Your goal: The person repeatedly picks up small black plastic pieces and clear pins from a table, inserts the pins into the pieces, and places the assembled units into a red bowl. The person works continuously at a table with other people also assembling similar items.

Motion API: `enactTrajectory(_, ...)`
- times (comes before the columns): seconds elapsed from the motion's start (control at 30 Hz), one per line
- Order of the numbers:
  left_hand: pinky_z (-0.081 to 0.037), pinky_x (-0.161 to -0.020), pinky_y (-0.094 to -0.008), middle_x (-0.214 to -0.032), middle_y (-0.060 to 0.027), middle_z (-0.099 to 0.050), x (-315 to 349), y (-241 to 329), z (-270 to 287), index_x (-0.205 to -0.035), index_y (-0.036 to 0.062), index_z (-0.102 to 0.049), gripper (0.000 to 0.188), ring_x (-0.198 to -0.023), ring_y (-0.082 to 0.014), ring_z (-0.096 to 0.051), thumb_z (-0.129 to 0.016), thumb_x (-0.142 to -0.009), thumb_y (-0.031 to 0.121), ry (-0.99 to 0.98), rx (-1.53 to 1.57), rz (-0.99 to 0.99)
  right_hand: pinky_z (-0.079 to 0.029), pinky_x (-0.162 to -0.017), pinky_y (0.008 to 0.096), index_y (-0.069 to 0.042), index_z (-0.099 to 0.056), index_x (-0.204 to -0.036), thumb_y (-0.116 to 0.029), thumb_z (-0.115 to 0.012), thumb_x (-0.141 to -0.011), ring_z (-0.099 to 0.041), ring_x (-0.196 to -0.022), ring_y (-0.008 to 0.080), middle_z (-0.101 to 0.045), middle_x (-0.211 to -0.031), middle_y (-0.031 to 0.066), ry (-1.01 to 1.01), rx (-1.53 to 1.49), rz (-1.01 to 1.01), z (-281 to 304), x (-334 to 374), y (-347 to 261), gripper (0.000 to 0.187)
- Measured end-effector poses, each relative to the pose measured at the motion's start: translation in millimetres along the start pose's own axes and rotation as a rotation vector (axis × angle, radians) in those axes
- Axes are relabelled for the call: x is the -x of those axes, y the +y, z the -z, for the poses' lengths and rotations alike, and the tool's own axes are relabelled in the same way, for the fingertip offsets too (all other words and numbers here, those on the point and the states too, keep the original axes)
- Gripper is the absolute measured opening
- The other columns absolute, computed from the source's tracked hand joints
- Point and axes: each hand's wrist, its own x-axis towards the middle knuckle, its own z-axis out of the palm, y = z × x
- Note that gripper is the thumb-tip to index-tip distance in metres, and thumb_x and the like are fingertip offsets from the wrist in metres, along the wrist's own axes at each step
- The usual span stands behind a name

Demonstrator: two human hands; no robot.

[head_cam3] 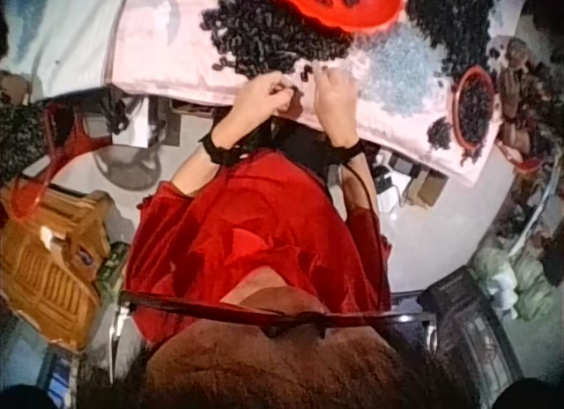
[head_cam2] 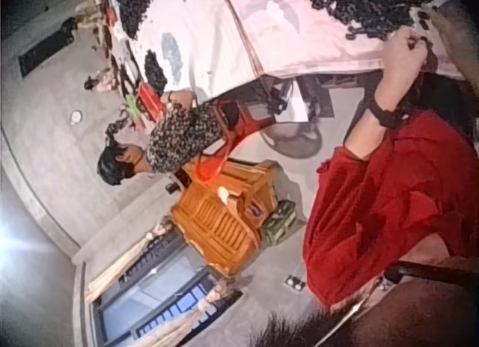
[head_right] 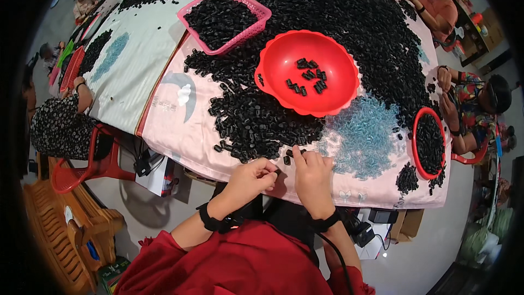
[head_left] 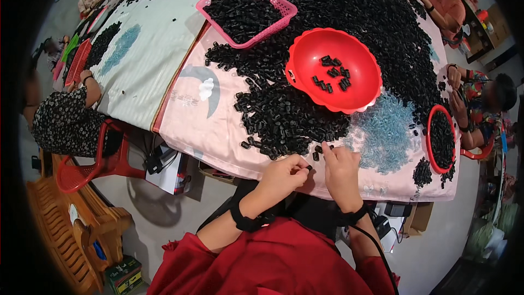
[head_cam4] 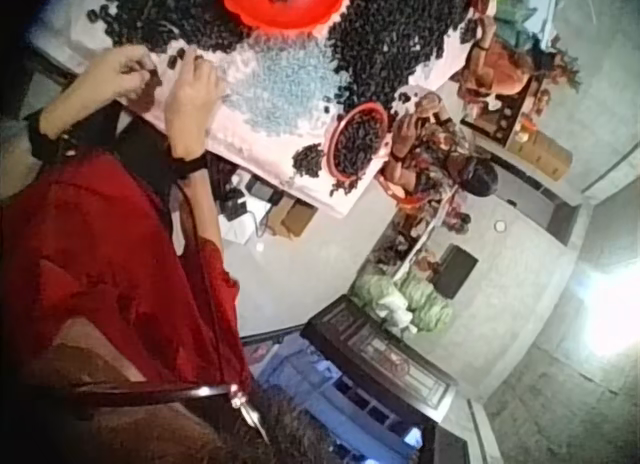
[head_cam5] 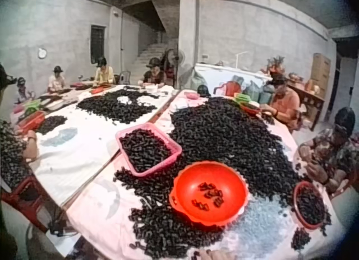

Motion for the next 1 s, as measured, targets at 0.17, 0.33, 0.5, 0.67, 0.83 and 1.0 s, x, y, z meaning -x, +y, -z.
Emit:
enactTrajectory(0.17,-0.06,-0.073,-0.0271,-0.092,-0.0054,-0.076,-7.9,-7.1,-6.3,-0.109,-0.0008,-0.071,0.017,-0.082,-0.011,-0.074,-0.069,-0.1,0.014,-0.084,0.214,0.027,-0.038,-0.085,0.0435,-0.006,-0.071,-0.132,0.0,-0.067,-0.089,-0.06,-0.091,0.0256,-0.058,-0.092,0.0066,0.077,0.03,-0.101,1.6,-2.9,5.5,0.043)
enactTrajectory(0.33,-0.06,-0.075,-0.0252,-0.096,-0.0056,-0.076,-11.4,-6.7,-7.4,-0.111,-0.001,-0.069,0.017,-0.083,-0.0115,-0.074,-0.068,-0.101,0.013,-0.131,0.237,0.057,-0.038,-0.087,0.0431,-0.007,-0.072,-0.13,0.0,-0.066,-0.091,-0.06,-0.091,0.0251,-0.059,-0.093,0.0063,0.014,0.058,-0.06,5.5,-4.5,1.7,0.04)
enactTrajectory(0.5,-0.062,-0.077,-0.0262,-0.098,-0.006,-0.075,-10.5,-5.6,-4.1,-0.112,0.0003,-0.067,0.014,-0.086,-0.0138,-0.076,-0.067,-0.104,0.012,-0.2,0.401,0.122,-0.041,-0.09,0.0389,-0.007,-0.075,-0.118,-0.004,-0.072,-0.095,-0.061,-0.09,0.0231,-0.066,-0.095,0.006,0.077,-0.375,-0.339,15.0,7.0,-7.5,0.024)
enactTrajectory(0.67,-0.064,-0.082,-0.0282,-0.1,-0.0071,-0.075,-10.6,-2.7,-3.6,-0.113,-0.0003,-0.066,0.013,-0.09,-0.0152,-0.076,-0.066,-0.104,0.009,-0.255,0.437,0.142,-0.044,-0.089,0.0367,-0.005,-0.075,-0.109,-0.004,-0.074,-0.096,-0.062,-0.088,0.0224,-0.07,-0.094,0.0061,0.018,-0.488,-0.295,27.8,16.7,-26.4,0.014)
enactTrajectory(0.83,-0.061,-0.086,-0.0278,-0.109,-0.0055,-0.074,-14.4,-26.6,-9.4,-0.124,-0.0013,-0.068,0.023,-0.093,-0.0119,-0.072,-0.068,-0.106,0.012,-0.312,0.413,0.041,-0.049,-0.085,0.0333,-0.003,-0.075,-0.109,-0.004,-0.072,-0.096,-0.064,-0.087,0.0209,-0.071,-0.094,0.0068,0.004,-0.411,-0.218,28.6,18.9,-28.9,0.013)
enactTrajectory(1.0,-0.06,-0.086,-0.0264,-0.107,-0.0052,-0.074,-9.7,-7.5,-4.9,-0.128,-0.0009,-0.069,0.026,-0.095,-0.0107,-0.07,-0.068,-0.106,0.013,-0.357,0.422,0.072,-0.049,-0.085,0.0335,-0.003,-0.076,-0.113,-0.004,-0.072,-0.097,-0.064,-0.091,0.0205,-0.072,-0.096,0.008,-0.009,-0.771,-0.518,29.4,25.1,-26.4,0.016)
